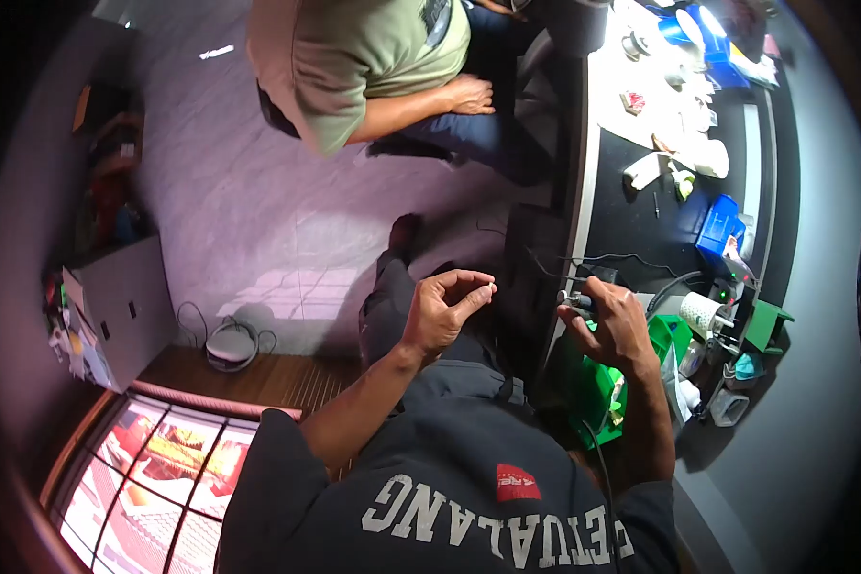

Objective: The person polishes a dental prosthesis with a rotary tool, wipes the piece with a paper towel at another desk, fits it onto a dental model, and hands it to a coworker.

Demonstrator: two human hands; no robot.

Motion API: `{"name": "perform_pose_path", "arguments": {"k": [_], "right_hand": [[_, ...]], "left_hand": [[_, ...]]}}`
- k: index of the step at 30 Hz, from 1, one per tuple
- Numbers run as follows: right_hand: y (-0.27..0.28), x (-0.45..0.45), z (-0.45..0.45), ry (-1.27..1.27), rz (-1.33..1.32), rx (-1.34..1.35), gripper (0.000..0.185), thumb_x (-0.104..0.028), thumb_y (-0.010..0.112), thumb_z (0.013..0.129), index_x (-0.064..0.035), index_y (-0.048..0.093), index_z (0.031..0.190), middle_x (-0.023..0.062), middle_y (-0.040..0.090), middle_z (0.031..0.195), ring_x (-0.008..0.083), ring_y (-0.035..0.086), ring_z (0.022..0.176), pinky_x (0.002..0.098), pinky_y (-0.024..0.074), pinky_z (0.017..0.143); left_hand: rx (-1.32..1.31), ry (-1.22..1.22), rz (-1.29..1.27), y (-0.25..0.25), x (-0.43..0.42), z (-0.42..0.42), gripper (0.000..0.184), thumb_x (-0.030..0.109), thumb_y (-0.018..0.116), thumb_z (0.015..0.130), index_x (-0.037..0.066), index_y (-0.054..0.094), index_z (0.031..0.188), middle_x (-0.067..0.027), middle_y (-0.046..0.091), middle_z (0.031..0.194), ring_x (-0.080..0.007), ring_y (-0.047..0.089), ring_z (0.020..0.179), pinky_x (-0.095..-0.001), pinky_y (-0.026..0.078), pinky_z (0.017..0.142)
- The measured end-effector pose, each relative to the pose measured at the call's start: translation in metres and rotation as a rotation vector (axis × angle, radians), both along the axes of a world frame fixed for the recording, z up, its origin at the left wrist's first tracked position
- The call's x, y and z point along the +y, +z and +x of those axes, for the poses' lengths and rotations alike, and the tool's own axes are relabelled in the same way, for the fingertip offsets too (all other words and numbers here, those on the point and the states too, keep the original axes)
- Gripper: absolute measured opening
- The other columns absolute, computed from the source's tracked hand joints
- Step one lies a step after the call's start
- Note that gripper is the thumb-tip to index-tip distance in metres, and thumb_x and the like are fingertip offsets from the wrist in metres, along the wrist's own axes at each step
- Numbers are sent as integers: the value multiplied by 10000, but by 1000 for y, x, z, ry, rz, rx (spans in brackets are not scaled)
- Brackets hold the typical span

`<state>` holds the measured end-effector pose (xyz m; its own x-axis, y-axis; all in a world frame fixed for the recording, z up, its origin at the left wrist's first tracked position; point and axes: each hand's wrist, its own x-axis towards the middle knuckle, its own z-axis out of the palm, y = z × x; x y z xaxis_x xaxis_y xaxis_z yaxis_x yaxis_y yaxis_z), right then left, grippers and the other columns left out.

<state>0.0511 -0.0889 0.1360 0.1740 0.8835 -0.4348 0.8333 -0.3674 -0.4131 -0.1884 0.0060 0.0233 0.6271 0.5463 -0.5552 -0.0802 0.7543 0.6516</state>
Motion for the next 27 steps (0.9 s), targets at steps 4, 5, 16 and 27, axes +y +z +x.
{"name": "perform_pose_path", "arguments": {"k": [4, 5, 16, 27], "right_hand": [[-5, 6, -7, -17, 32, 81, 254, -195, 748, 881, -28, 561, 920, 169, 596, 801, 400, 619, 749, 463, 472, 647], [-9, 6, -10, -2, 42, 115, 207, -148, 732, 892, -29, 570, 943, 153, 585, 818, 394, 617, 747, 468, 473, 646], [-27, 0, -15, 108, 29, 64, 370, -347, 742, 895, -37, 541, 895, 164, 602, 781, 376, 645, 716, 469, 489, 612], [-19, -7, -24, 117, 71, -23, 673, -648, 811, 746, -51, 503, 706, 134, 549, 622, 335, 594, 564, 430, 439, 516]], "left_hand": [[11, -9, 84, 6, 11, 16, 157, 54, 727, 958, -12, 743, 1100, -69, 759, 1003, -99, 690, 932, -240, 555, 881], [3, -2, 81, 7, 13, 17, 158, 50, 729, 956, -13, 744, 1100, -69, 760, 1003, -100, 693, 932, -237, 557, 877], [65, 62, 118, 16, -24, 10, 181, 43, 748, 939, -26, 742, 1106, -101, 771, 1012, -125, 721, 923, -243, 577, 877], [-89, 171, -94, 18, -60, 12, 165, 14, 753, 923, -41, 739, 1078, -131, 767, 1019, -157, 734, 934, -265, 589, 896]]}}
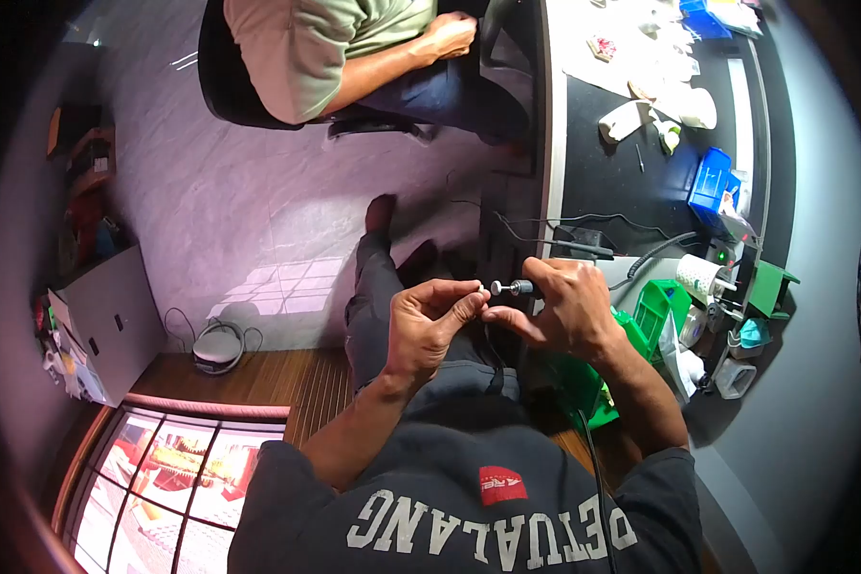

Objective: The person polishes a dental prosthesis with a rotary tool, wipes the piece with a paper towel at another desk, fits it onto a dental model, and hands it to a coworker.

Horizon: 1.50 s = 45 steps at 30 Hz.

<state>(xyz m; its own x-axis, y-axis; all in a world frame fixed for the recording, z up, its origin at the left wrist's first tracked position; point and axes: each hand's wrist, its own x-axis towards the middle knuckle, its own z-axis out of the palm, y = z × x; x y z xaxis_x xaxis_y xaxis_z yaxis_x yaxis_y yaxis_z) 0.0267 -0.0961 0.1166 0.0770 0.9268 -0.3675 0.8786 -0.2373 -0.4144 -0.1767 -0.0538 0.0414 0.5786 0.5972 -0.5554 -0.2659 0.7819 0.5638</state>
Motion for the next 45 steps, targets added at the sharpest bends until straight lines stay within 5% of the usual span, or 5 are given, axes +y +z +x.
{"name": "perform_pose_path", "arguments": {"k": [27, 42, 45], "right_hand": [[-5, -1, -2, 77, -40, -21, 651, -676, 764, 772, -59, 570, 692, 132, 613, 631, 344, 670, 611, 452, 500, 551], [-2, -3, 3, 6, 38, 109, 514, -457, 820, 785, -46, 518, 719, 151, 589, 675, 383, 635, 625, 462, 462, 543], [1, -3, 4, 7, 2, 96, 537, -494, 803, 803, -46, 519, 719, 142, 595, 665, 368, 644, 623, 463, 478, 548]], "left_hand": [[-29, 56, 10, -4, -16, -6, 149, -18, 754, 908, -23, 761, 1057, -126, 771, 1008, -139, 728, 929, -249, 583, 888], [75, -163, 245, 14, 2, -11, 168, -42, 683, 946, -51, 722, 1110, -132, 765, 1022, -153, 727, 971, -267, 574, 901], [98, -214, 353, 15, 6, -13, 171, -51, 695, 935, -49, 740, 1100, -123, 766, 1026, -146, 727, 966, -259, 569, 899]]}}
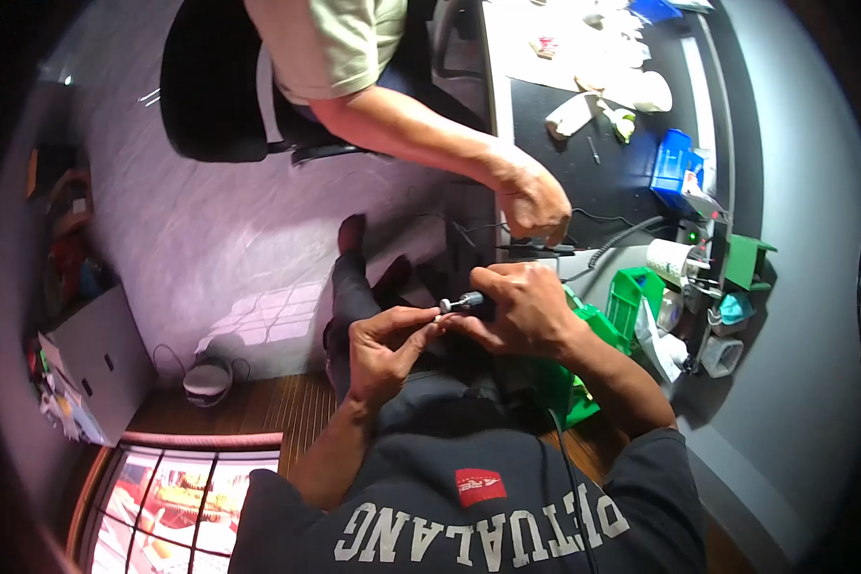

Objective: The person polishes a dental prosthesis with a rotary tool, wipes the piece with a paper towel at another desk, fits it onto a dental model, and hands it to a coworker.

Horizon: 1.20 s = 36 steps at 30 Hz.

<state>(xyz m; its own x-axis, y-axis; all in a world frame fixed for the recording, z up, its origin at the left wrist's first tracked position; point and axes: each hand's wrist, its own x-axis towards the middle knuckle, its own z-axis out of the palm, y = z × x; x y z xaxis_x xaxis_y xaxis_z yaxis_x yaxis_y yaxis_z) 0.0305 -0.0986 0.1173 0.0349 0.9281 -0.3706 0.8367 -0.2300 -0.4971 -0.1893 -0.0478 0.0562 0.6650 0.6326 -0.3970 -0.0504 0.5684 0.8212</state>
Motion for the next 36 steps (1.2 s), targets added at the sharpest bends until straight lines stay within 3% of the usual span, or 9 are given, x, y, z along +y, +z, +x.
{"name": "perform_pose_path", "arguments": {"k": [10, 13, 16, 36], "right_hand": [[5, -12, 4, -30, 50, -30, 565, -577, 734, 852, -64, 539, 717, 117, 604, 648, 352, 654, 614, 462, 491, 541], [10, -14, 7, -35, 5, -33, 573, -620, 693, 857, -62, 612, 759, 133, 651, 671, 356, 690, 639, 471, 528, 569], [12, -15, 6, -49, 31, -3, 572, -589, 733, 851, -66, 543, 716, 135, 614, 645, 356, 661, 618, 460, 499, 546], [18, -19, 3, -79, 54, -37, 657, -680, 718, 826, -55, 541, 727, 148, 610, 655, 372, 652, 622, 471, 494, 551]], "left_hand": [[63, -53, 81, 3, 0, 7, 151, -27, 728, 924, -46, 744, 1072, -104, 766, 977, -138, 724, 912, -251, 566, 861], [36, -16, 11, 3, -2, 8, 157, -14, 738, 920, -48, 741, 1073, -109, 768, 976, -137, 724, 905, -251, 565, 856], [54, -17, 37, 4, 0, 7, 166, -6, 748, 915, -45, 739, 1075, -111, 771, 976, -137, 726, 905, -252, 564, 856], [55, 42, 4, 3, 1, 9, 186, -5, 753, 907, -40, 721, 1086, -117, 769, 986, -138, 725, 906, -257, 567, 846]]}}
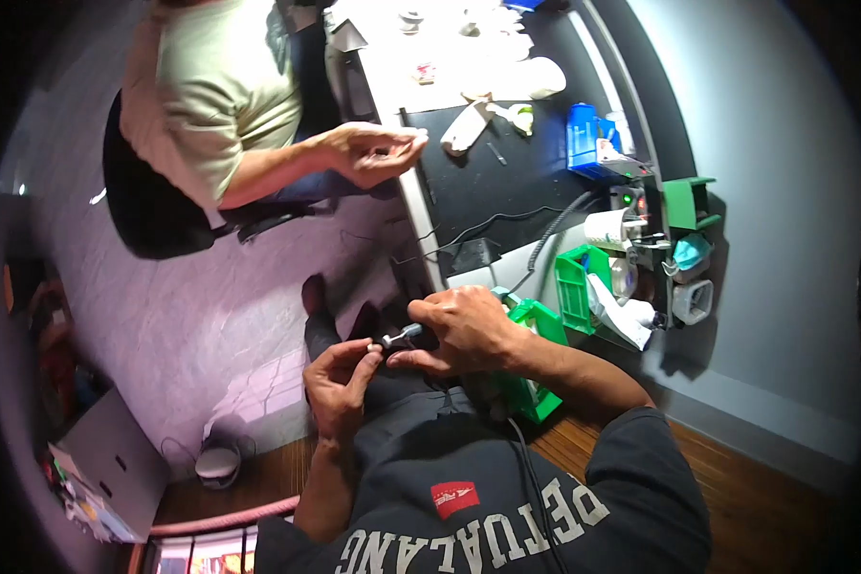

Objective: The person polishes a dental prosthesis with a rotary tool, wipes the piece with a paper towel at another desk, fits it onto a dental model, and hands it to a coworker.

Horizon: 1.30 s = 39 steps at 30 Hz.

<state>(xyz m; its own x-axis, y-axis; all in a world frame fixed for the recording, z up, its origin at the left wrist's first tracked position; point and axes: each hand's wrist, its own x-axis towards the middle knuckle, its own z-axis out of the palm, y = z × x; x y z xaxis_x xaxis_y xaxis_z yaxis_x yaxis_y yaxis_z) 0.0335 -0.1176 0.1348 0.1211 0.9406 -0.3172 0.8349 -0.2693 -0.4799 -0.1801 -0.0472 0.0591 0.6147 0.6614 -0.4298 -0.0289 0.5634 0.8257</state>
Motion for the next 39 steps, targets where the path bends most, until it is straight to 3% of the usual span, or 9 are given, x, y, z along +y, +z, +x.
{"name": "perform_pose_path", "arguments": {"k": [8, 12, 13, 19, 22, 23, 39], "right_hand": [[-1, 11, -4, 17, -1, -22, 599, -613, 799, 774, -65, 563, 726, 141, 634, 667, 377, 679, 651, 464, 516, 562], [-8, 10, -5, 60, 22, -61, 631, -626, 812, 754, -61, 535, 707, 139, 611, 644, 378, 652, 599, 471, 490, 537], [-6, 12, -9, 37, -4, -47, 626, -552, 862, 732, -56, 484, 679, 122, 537, 610, 344, 603, 597, 448, 440, 539], [-9, 17, -19, 48, 55, -43, 644, -566, 875, 710, -61, 478, 663, 109, 540, 607, 333, 602, 577, 446, 434, 521], [-4, 20, -22, 28, 28, -42, 653, -574, 875, 705, -61, 474, 653, 108, 540, 602, 341, 608, 571, 450, 435, 512], [-2, 21, -22, 53, -17, -76, 647, -655, 808, 740, -61, 559, 677, 136, 620, 624, 351, 680, 603, 458, 507, 528], [-6, 19, -19, 76, -45, -59, 651, -663, 784, 769, -55, 558, 714, 138, 621, 648, 358, 675, 610, 467, 501, 530]], "left_hand": [[13, 3, -28, 8, 3, 2, 173, 3, 750, 916, -50, 738, 1081, -113, 773, 1002, -137, 727, 938, -256, 570, 870], [0, 62, -24, 8, 2, 0, 174, 17, 752, 925, -49, 741, 1085, -112, 774, 1009, -132, 726, 939, -255, 576, 881], [3, 68, -34, 9, 3, -2, 177, 11, 756, 921, -49, 744, 1088, -118, 775, 1014, -133, 727, 941, -255, 578, 883], [48, 50, 65, 18, 5, -8, 168, -2, 770, 903, -28, 763, 1069, -120, 776, 1015, -140, 730, 946, -255, 577, 877], [65, 56, 188, 15, 3, -10, 170, -7, 777, 893, -21, 769, 1062, -114, 778, 1005, -137, 730, 939, -253, 575, 862], [76, 51, 210, 15, 3, -10, 172, -12, 777, 889, -19, 771, 1061, -115, 778, 1002, -136, 729, 935, -254, 574, 855], [108, 15, 299, 19, 7, -9, 154, 15, 784, 888, -12, 779, 1039, -118, 778, 969, -139, 723, 905, -273, 573, 816]]}}
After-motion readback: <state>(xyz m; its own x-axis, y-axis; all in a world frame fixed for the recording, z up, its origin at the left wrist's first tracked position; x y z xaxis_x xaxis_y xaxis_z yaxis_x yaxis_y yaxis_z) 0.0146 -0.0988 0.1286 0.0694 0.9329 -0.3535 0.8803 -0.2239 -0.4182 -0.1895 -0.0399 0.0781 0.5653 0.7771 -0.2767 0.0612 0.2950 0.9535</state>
